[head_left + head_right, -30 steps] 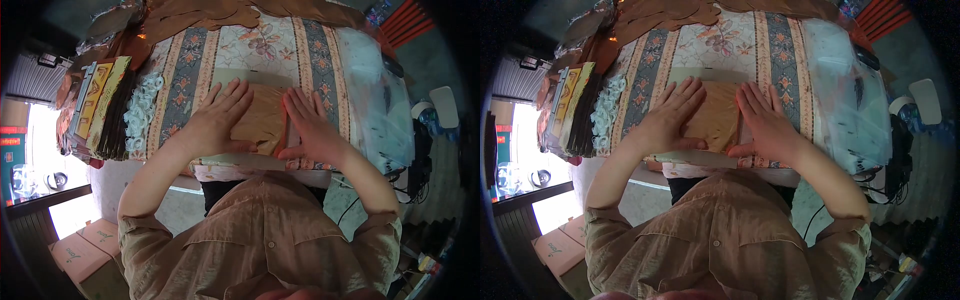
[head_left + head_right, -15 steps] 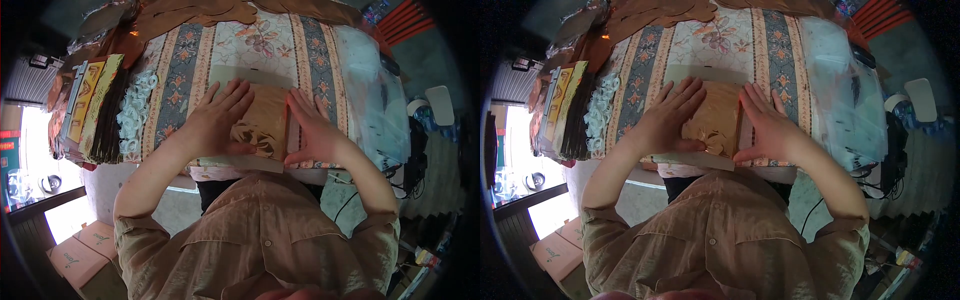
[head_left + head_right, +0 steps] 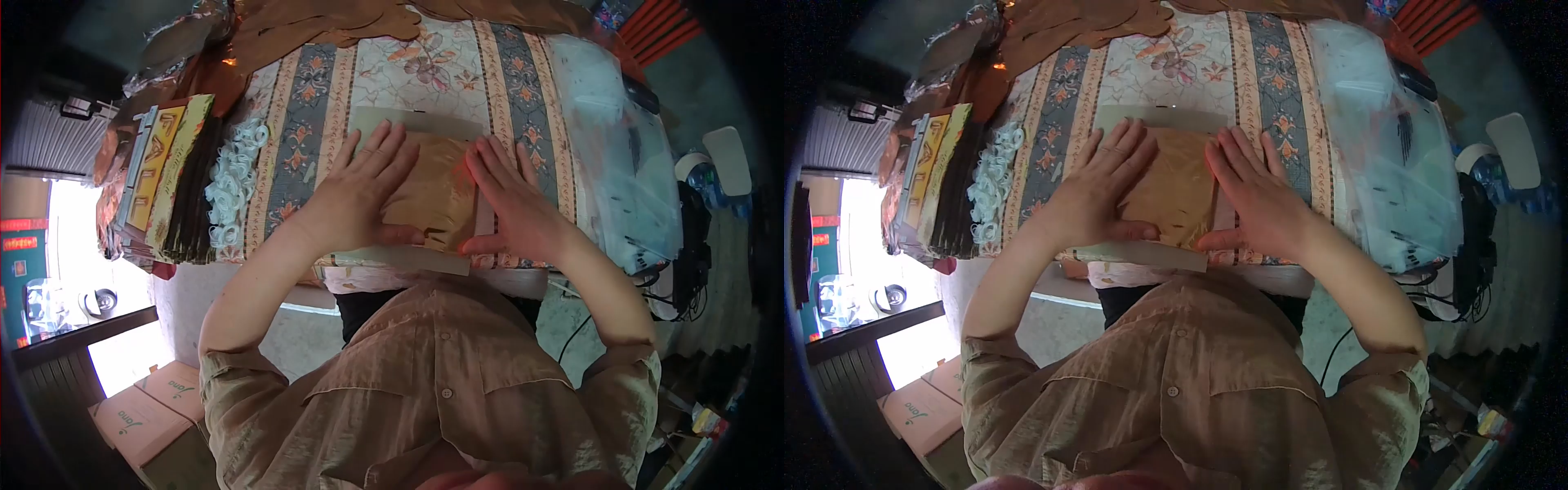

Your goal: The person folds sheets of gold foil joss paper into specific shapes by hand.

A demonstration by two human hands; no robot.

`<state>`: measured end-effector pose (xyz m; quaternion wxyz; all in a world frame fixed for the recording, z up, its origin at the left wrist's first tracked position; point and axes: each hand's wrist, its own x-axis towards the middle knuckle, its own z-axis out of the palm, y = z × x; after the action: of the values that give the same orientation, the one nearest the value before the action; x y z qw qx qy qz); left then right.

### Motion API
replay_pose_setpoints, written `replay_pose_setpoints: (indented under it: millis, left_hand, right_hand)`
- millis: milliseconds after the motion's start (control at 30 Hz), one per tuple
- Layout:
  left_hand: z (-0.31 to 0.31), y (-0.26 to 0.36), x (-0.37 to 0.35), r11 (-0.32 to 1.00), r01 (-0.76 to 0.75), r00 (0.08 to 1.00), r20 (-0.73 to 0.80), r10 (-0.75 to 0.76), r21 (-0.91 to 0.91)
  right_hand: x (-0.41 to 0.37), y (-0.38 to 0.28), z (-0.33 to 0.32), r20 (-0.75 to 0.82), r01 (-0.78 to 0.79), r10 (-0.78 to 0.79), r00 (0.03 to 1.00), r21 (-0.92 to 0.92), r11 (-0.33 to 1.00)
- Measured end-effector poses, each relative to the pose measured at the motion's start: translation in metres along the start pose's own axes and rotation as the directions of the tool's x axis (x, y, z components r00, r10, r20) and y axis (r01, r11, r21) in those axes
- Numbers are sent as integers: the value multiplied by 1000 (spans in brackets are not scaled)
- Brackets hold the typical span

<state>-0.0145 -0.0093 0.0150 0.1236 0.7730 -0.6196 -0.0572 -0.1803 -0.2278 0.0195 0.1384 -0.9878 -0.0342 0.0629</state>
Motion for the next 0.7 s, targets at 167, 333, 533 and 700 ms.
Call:
replay_pose_setpoints:
  millis: [167,333,533,700]
  left_hand:
    - [-4,3,3,999,30,996,88,-26,-42]
    - [-4,7,3,999,21,997,78,-17,-43]
    - [2,10,5,1000,-5,999,52,7,-26]
    - [4,12,8,1000,-22,999,46,22,-3]
  right_hand:
    - [0,5,7,-44,59,-60,997,-22,998]
    - [3,7,9,-71,94,-95,993,-19,995]
    - [7,0,5,-40,92,-92,995,-2,996]
    - [12,-3,7,-13,100,-100,995,7,995]
